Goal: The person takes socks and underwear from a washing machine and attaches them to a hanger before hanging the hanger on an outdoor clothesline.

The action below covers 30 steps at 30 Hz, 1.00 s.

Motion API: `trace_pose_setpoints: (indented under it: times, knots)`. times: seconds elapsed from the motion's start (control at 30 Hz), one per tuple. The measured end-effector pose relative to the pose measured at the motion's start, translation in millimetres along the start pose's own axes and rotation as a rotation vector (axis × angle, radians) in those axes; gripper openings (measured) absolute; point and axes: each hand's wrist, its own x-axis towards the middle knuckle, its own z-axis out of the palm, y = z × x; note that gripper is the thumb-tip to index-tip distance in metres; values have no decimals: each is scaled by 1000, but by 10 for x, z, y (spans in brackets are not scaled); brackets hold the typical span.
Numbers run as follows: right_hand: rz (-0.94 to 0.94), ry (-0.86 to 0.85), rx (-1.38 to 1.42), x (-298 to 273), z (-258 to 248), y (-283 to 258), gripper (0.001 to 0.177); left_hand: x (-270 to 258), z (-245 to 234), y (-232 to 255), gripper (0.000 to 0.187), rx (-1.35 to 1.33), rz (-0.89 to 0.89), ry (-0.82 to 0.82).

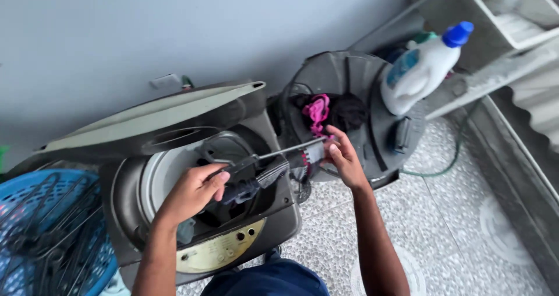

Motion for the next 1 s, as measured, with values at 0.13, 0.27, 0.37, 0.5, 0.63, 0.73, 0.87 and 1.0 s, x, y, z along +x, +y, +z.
trace_pose_setpoints:
  times: [0.13, 0.27, 0.37, 0.5, 0.63, 0.73, 0.87, 1.0]
  knots:
    - [-45, 83, -185, -230, -368, 13, 34, 334, 173, 82, 30, 37, 73, -102]
    - [-193, 257, -258, -498, -761, 195, 26, 627, 377, 395, 30, 65, 136, -186]
    - [-200, 481, -181, -687, -892, 252, 23, 838, 584, 555, 30, 66, 182, -192]
    - [-233, 712, -119, -896, -1114, 218, 21, 1016, 756, 731, 34, 134, 281, -146]
    - [-314, 799, 16, -980, -1360, 292, 18, 1144, 734, 636, 38, 194, 343, -33]
    - [-342, 853, 27, -989, -1417, 236, 18, 1061, 607, 521, 38, 301, 375, 112]
    - [-345, 819, 29, -855, -1566, 344, 18, 775, 412, 482, 38, 356, 231, -37]
    - [-305, 747, -117, -569, -1321, 340, 18, 485, 277, 81, 29, 366, 113, -33]
